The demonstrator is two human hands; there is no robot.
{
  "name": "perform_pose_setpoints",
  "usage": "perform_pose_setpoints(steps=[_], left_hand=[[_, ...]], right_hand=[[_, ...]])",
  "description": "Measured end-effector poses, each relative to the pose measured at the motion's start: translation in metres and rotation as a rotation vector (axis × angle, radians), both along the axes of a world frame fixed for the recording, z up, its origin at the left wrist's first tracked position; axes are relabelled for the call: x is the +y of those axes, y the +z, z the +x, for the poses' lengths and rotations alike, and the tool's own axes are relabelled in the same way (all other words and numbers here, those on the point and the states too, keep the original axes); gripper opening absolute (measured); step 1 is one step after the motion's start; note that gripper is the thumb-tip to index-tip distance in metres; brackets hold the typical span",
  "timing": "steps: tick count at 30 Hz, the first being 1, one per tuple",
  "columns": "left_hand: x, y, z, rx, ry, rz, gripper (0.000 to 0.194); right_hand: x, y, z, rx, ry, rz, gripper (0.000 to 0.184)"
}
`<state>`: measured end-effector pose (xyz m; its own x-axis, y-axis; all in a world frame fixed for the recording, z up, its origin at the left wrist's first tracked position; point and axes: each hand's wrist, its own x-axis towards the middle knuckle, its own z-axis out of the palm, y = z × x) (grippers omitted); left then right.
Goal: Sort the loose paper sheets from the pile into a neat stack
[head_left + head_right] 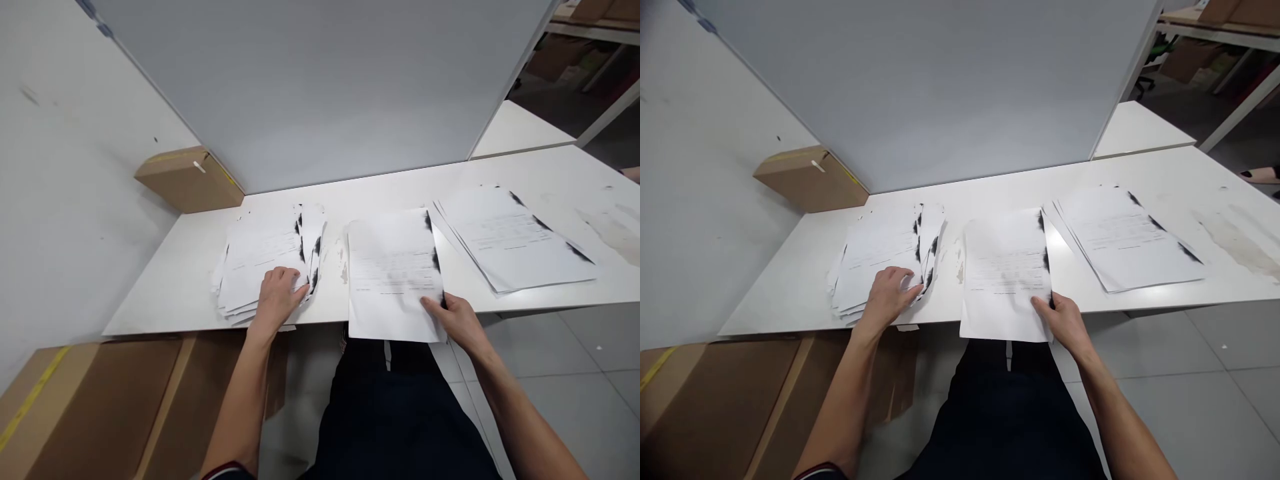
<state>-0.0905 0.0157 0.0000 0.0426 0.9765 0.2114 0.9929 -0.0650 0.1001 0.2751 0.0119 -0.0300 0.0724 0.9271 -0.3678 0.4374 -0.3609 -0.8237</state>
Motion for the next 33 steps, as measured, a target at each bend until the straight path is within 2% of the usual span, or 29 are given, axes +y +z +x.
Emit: perform_pose_setpoints(steps=[5, 12, 16, 19, 24, 28, 33], left_hand=[[0.004, -0.002, 0.011, 0.190, 0.037, 0.015, 0.025], [0.003, -0.003, 0.005, 0.151, 0.015, 0.072, 0.024], [0.002, 0.001, 0.010, 0.271, -0.037, -0.003, 0.024], [0.002, 0.001, 0.013, 0.295, -0.050, 0.008, 0.021], [0.003, 0.000, 0.011, 0.032, 0.004, 0.059, 0.021], [0.006, 0.006, 0.008, -0.215, 0.083, -0.001, 0.022], [0.009, 0.015, 0.004, -0.591, 0.302, -0.132, 0.016]], right_hand=[[-0.001, 0.001, -0.002, -0.015, 0.002, -0.005, 0.041], [0.001, 0.001, 0.001, 0.037, 0.017, -0.009, 0.040], [0.002, -0.001, 0.003, 0.063, 0.021, -0.011, 0.039], [0.002, -0.002, 0.003, 0.077, 0.012, -0.009, 0.038], [0.001, -0.001, 0.003, 0.094, 0.003, -0.019, 0.036], [0.001, 0.001, 0.003, 0.111, 0.006, -0.023, 0.039], [0.000, 0.002, 0.005, 0.147, 0.012, -0.059, 0.039]])
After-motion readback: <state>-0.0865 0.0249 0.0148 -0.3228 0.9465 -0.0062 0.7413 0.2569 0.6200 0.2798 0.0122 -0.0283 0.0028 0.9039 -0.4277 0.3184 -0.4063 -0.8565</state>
